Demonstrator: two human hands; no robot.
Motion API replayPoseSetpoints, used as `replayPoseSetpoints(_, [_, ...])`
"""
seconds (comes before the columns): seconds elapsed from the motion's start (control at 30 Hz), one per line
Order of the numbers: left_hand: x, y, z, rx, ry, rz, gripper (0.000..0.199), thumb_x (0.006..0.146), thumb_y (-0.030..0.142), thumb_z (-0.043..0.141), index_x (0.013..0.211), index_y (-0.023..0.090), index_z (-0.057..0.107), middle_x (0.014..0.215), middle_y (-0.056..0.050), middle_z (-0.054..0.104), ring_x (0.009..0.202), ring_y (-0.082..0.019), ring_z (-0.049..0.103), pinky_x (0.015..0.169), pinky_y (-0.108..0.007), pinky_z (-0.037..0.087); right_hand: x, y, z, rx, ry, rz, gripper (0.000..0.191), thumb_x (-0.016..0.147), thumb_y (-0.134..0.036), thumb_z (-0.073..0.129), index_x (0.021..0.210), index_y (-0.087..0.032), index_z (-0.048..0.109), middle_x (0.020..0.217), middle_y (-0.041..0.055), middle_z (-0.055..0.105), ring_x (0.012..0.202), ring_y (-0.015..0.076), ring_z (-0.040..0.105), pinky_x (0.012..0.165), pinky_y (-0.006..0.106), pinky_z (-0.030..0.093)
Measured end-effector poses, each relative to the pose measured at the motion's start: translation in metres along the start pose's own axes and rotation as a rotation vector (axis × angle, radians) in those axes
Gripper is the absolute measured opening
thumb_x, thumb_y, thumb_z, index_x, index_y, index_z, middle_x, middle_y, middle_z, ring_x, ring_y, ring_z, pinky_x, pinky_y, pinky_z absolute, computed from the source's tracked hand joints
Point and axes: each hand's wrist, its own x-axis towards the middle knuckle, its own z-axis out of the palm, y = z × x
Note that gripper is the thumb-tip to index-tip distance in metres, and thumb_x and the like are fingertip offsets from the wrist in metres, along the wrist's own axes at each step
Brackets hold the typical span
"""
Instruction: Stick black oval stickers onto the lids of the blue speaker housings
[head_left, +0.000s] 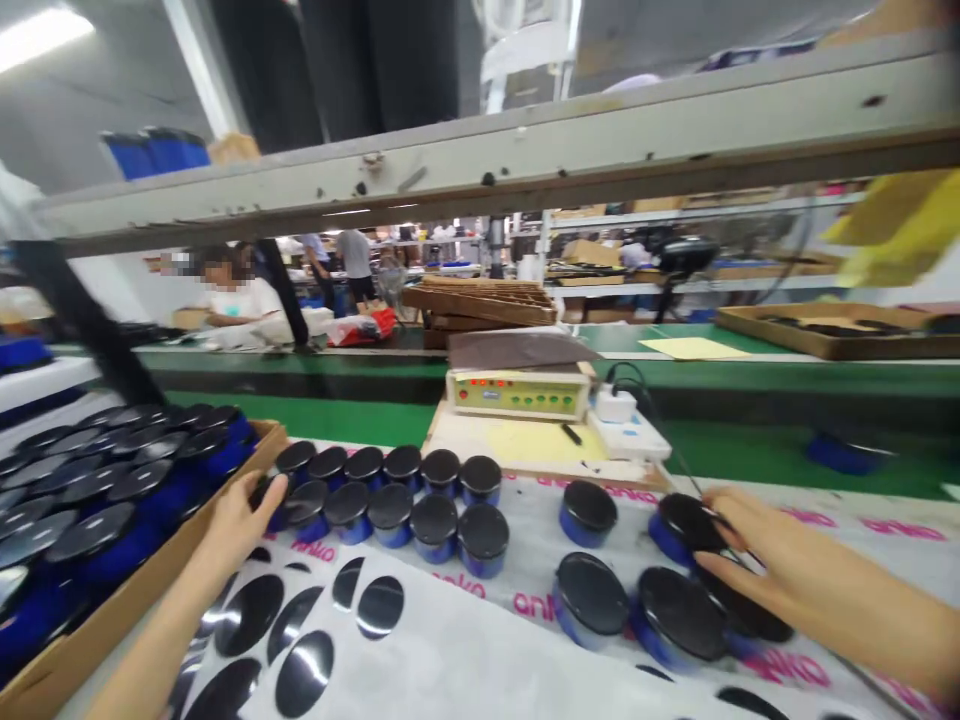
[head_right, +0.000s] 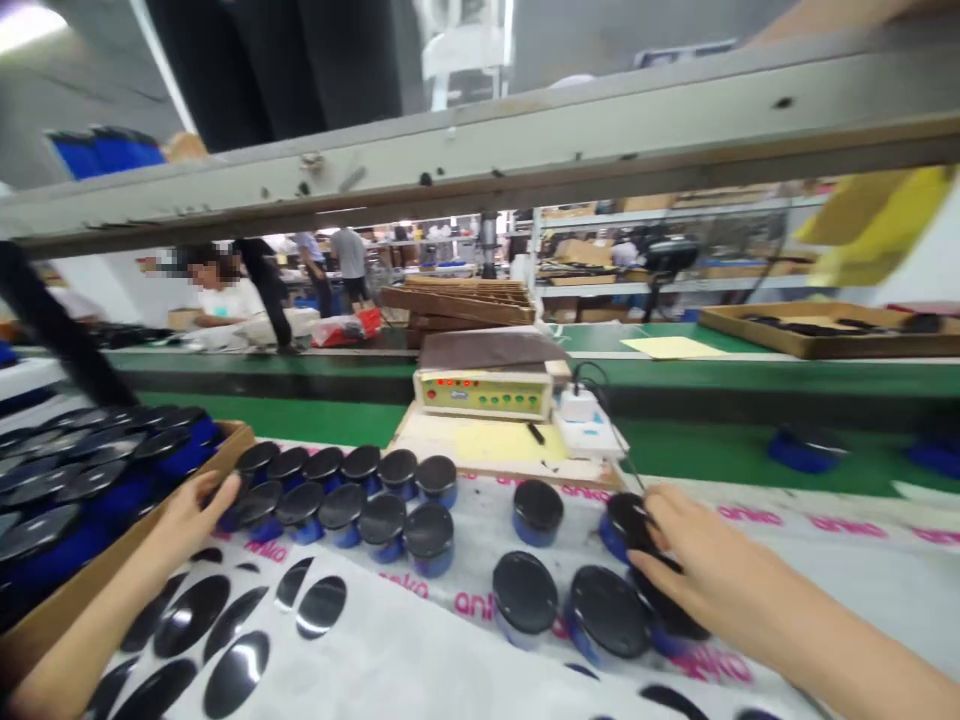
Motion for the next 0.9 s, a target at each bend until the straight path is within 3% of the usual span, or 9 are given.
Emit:
replayPoseSetpoints(0.1, [-0.027,0.051,0.014,-0.010,0.030,0.193,0.048,0.074,0.050,0.057,0.111,0.019,0.054,0.129,-0.012,0.049,0.129,-0.038,0.035,0.108,-0.057,0.022,-0.010,-0.029,-0.006,0.056,-0.228,-0.015,0.016,0.087,-0.037,0.046,0.082,-0.022,0.047,0.090,0.0077,0.055,0.077,0.0219,0.055,0.069,0.037,0.045])
replayPoseSetpoints(0.13, [-0.043,0.072,0.020,-0.057,-0.084,0.358,0.044,0.077,0.049,0.056,0.110,0.021,0.056,0.123,-0.010,0.053,0.123,-0.034,0.043,0.108,-0.052,0.029,-0.012,-0.040,-0.006,0.063,-0.277,-0.018,0.015,0.084,-0.037,0.050,0.083,-0.022,0.047,0.089,0.0065,0.055,0.079,0.0226,0.054,0.069,0.037,0.045])
replayPoseSetpoints(0.23, [-0.106,0.138,0.045,-0.172,-0.733,0.642,0.032,0.090,0.042,0.046,0.119,0.032,0.055,0.134,-0.002,0.048,0.124,-0.023,0.046,0.104,-0.038,0.039,-0.017,-0.067,-0.004,0.007,-0.359,-0.055,0.014,0.075,-0.023,0.060,0.078,-0.021,0.046,0.089,0.0052,0.055,0.082,0.0248,0.052,0.072,0.039,0.042])
replayPoseSetpoints(0.3, [-0.143,0.171,0.067,-0.163,-1.052,0.686,0.053,0.085,0.044,0.056,0.135,0.035,0.041,0.147,-0.002,0.034,0.133,-0.026,0.035,0.108,-0.041,0.034,-0.019,-0.074,-0.002,-0.012,-0.343,-0.076,0.013,0.076,-0.019,0.058,0.076,-0.021,0.045,0.090,0.0050,0.056,0.084,0.0253,0.051,0.076,0.041,0.041])
replayPoseSetpoints(0.37, [-0.165,0.190,0.089,-0.141,-1.225,0.684,0.080,0.076,0.041,0.067,0.144,0.027,0.029,0.151,-0.007,0.027,0.135,-0.031,0.031,0.109,-0.043,0.032,-0.020,-0.071,-0.002,0.041,-0.306,-0.068,0.013,0.082,-0.024,0.055,0.077,-0.021,0.043,0.095,0.0048,0.055,0.087,0.0246,0.051,0.076,0.040,0.041])
replayPoseSetpoints(0.5, [-0.173,0.197,0.117,-0.221,-1.248,0.689,0.078,0.074,0.034,0.068,0.143,0.024,0.033,0.146,-0.009,0.037,0.129,-0.030,0.041,0.108,-0.041,0.033,-0.022,-0.056,-0.007,0.163,-0.238,-0.015,0.019,0.086,-0.031,0.052,0.076,-0.022,0.038,0.111,0.0044,0.051,0.091,0.0221,0.052,0.074,0.036,0.042])
replayPoseSetpoints(0.7, [-0.171,0.196,0.118,-0.324,-1.265,0.678,0.084,0.071,0.035,0.072,0.144,0.026,0.030,0.143,-0.007,0.040,0.128,-0.028,0.041,0.108,-0.039,0.033,-0.023,-0.051,-0.017,0.337,-0.163,0.019,0.026,0.085,-0.035,0.055,0.074,-0.023,0.035,0.111,0.0044,0.051,0.097,0.0220,0.053,0.075,0.033,0.044])
replayPoseSetpoints(0.8, [-0.171,0.200,0.116,-0.369,-1.252,0.638,0.100,0.066,0.042,0.077,0.146,0.025,0.021,0.146,-0.008,0.036,0.131,-0.029,0.037,0.109,-0.040,0.033,-0.025,-0.058,-0.027,0.445,-0.113,0.082,0.024,0.087,-0.041,0.053,0.100,-0.024,0.043,0.087,0.0014,0.052,0.077,0.0189,0.055,0.067,0.032,0.046])
replayPoseSetpoints(0.9, [-0.172,0.203,0.117,-0.366,-1.253,0.652,0.085,0.068,0.041,0.075,0.141,0.026,0.034,0.139,-0.008,0.045,0.124,-0.030,0.045,0.103,-0.042,0.038,-0.027,-0.066,-0.036,0.544,-0.021,0.111,0.047,0.086,-0.047,0.053,0.124,-0.027,0.035,0.078,-0.0021,0.048,0.071,0.0175,0.054,0.067,0.030,0.047])
